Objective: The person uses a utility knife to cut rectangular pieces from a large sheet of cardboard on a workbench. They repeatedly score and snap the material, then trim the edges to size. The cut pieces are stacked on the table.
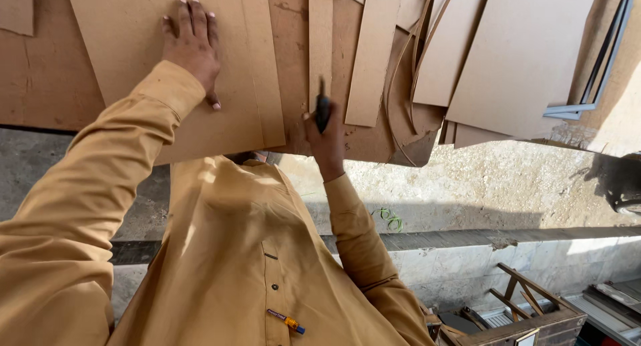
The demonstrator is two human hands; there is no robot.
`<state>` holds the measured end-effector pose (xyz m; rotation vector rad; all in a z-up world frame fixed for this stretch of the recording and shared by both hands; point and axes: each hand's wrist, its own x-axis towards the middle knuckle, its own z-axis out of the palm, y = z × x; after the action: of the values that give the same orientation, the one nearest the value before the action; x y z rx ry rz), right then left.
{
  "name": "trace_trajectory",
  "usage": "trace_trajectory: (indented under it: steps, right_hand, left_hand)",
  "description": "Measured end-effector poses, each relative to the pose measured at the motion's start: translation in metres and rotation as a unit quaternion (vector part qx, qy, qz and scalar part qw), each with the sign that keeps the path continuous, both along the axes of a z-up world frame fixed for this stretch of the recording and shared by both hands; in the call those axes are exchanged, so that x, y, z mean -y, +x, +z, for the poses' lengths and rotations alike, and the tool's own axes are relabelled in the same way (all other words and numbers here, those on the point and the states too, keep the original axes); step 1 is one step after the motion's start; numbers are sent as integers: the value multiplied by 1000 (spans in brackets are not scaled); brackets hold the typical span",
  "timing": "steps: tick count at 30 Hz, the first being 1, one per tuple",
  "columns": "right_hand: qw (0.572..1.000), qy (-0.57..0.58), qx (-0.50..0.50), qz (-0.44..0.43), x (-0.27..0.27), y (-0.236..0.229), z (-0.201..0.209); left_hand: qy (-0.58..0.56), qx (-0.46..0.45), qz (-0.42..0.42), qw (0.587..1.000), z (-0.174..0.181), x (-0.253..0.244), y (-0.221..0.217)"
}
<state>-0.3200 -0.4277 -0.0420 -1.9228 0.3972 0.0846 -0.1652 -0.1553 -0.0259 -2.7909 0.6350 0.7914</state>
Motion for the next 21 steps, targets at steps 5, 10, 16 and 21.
trace_trajectory:
  steps: [5, 10, 16, 21]
  right_hand:
    - [990, 138, -1, 15, 24, -8, 27]
    - [992, 110, -8, 59, -35, 19, 66]
    - [993, -83, -19, 83, -97, 117, 45]
    - [952, -260, 143, 72, -117, 215, -20]
  left_hand:
    - [-20, -20, 37, 999, 6, 11, 7]
    - [93, -46, 28, 994, 18, 25, 12]
    - [63, -67, 49, 995, 25, 22, 14]
    - [72, -48, 65, 994, 8, 28, 30]
